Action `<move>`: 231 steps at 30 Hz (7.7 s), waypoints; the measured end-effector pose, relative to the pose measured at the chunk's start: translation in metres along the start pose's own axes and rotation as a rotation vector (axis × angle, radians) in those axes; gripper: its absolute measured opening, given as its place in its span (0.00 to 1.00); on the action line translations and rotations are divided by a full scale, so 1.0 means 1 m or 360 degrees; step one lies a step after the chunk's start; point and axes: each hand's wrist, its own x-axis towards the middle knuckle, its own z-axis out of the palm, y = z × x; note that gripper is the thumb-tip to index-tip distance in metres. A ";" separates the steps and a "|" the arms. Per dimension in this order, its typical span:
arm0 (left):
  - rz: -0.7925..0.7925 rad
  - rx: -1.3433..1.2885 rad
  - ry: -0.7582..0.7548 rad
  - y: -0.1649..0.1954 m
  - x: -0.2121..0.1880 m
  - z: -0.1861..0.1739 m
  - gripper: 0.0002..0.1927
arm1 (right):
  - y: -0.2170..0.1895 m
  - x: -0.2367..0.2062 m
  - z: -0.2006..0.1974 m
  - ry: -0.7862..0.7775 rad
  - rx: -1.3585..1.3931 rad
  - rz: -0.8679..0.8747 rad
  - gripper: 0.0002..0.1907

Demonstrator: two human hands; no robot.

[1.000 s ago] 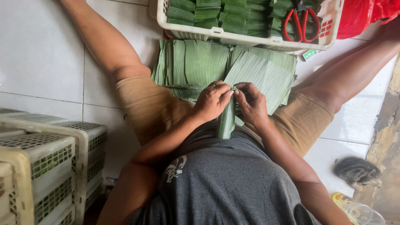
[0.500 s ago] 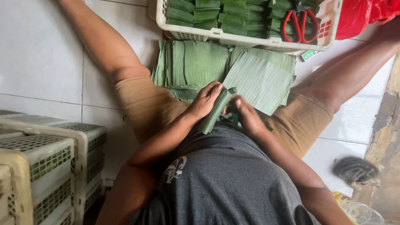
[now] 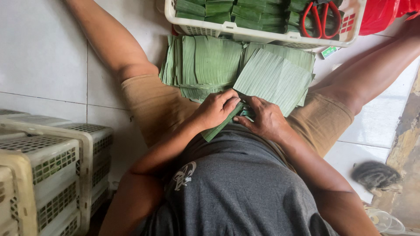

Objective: The person sits on the floor and folds cut banana leaf pieces, rolling and creasing them into cone-shaped leaf pouches by hand. Finished folded pieces are placed into a plastic crate holding a stack of completed leaf wraps, and new flat leaf pieces are taken from a pile to repeat the folding.

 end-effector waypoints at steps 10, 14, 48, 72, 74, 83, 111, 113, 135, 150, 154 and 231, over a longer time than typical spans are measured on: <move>-0.0070 0.0096 -0.0130 -0.019 0.000 0.009 0.08 | 0.040 -0.002 0.038 0.0178 -0.0361 -0.0333 0.23; -0.0230 -0.0255 -0.0147 -0.043 0.002 0.014 0.10 | 0.040 0.005 0.037 -0.0128 -0.0311 0.0024 0.22; -0.0004 -0.0322 -0.0035 0.003 0.002 0.020 0.26 | 0.044 -0.005 0.013 0.0250 0.1527 0.0485 0.16; 0.0531 -0.0014 0.0350 -0.007 -0.019 0.027 0.06 | 0.029 -0.019 0.056 0.0559 0.0414 -0.0042 0.11; 0.0493 -0.0072 0.0380 -0.014 -0.021 0.029 0.07 | 0.030 -0.017 0.057 0.0548 0.0441 -0.0018 0.09; -0.0677 -0.1428 -0.0100 -0.098 -0.040 0.034 0.09 | 0.050 -0.015 0.065 0.0412 0.0821 0.0015 0.07; -0.0654 -0.1716 -0.0099 -0.034 -0.015 0.040 0.14 | 0.052 -0.002 0.059 0.0502 0.1269 0.0186 0.07; -0.0793 -0.1886 -0.0013 -0.037 -0.014 0.040 0.13 | 0.058 -0.008 0.063 0.0373 0.1483 0.0715 0.09; -0.0050 -0.0209 0.0099 -0.008 -0.009 0.014 0.03 | 0.000 -0.009 0.007 0.0192 -0.0084 -0.0185 0.32; -0.0237 -0.0376 0.0059 -0.047 -0.011 0.030 0.06 | 0.035 -0.005 0.040 0.0218 -0.0285 -0.0206 0.24; -0.0571 -0.1131 -0.0047 -0.058 -0.008 0.030 0.10 | 0.042 -0.012 0.023 0.0095 0.0332 0.0052 0.25; -0.0065 0.0126 0.0045 -0.002 -0.025 0.004 0.07 | 0.050 -0.012 0.069 0.0203 -0.0291 -0.0361 0.21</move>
